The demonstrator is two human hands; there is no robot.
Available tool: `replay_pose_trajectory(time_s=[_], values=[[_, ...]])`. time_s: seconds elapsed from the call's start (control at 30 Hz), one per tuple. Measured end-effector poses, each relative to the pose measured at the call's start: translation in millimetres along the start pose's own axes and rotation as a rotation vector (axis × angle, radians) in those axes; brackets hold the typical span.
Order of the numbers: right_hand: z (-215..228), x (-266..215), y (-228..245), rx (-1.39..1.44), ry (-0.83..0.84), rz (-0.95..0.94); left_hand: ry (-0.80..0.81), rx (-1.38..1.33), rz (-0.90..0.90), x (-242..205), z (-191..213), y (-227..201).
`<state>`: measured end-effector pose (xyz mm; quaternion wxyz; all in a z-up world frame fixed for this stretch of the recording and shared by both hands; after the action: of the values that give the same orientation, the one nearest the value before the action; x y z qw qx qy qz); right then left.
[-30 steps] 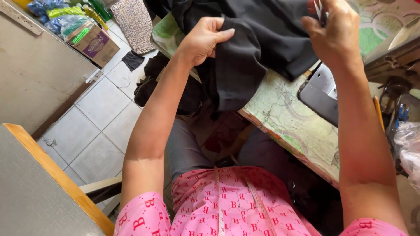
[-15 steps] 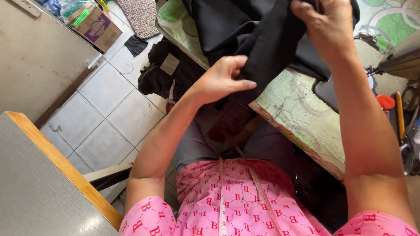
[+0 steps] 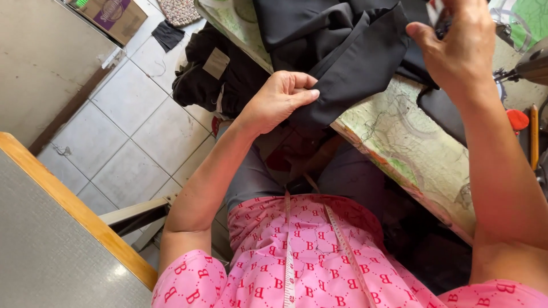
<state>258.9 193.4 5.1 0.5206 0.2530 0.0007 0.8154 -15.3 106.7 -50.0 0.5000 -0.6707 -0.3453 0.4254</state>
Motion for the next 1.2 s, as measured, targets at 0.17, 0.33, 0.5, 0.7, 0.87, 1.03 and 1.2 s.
replay_pose_trajectory(time_s=[0.17,0.33,0.5,0.7,0.87,1.03,1.2], values=[[26,-19,75,0.280,0.220,-0.085,-0.082,0.082,-0.076,-4,-5,-12],[8,-41,144,0.396,0.348,0.222,-0.190,0.088,-0.178,-10,-5,-29],[-22,-48,133,0.311,0.361,0.170,-0.191,0.168,-0.136,-17,-2,-34],[-3,-53,140,0.301,0.214,0.228,-0.230,0.267,-0.145,-22,-1,-38],[10,-63,169,0.335,0.164,0.298,-0.216,0.115,-0.140,-21,-4,-38],[9,-68,170,0.246,0.123,0.337,-0.243,0.185,-0.132,-27,-7,-44],[9,-68,169,0.222,0.134,0.323,-0.250,0.186,-0.136,-27,-7,-45]])
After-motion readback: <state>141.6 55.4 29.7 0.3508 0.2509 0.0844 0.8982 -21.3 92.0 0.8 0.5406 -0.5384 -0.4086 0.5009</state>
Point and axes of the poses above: each hand's wrist, its own x-axis towards the middle knuckle, its own z-axis out of the back of the hand, y = z × x, the point moved 8 cm from there along x, towards the middle knuckle, and after that the axes turned 2 degrees about -x, right-handed, at the moved point
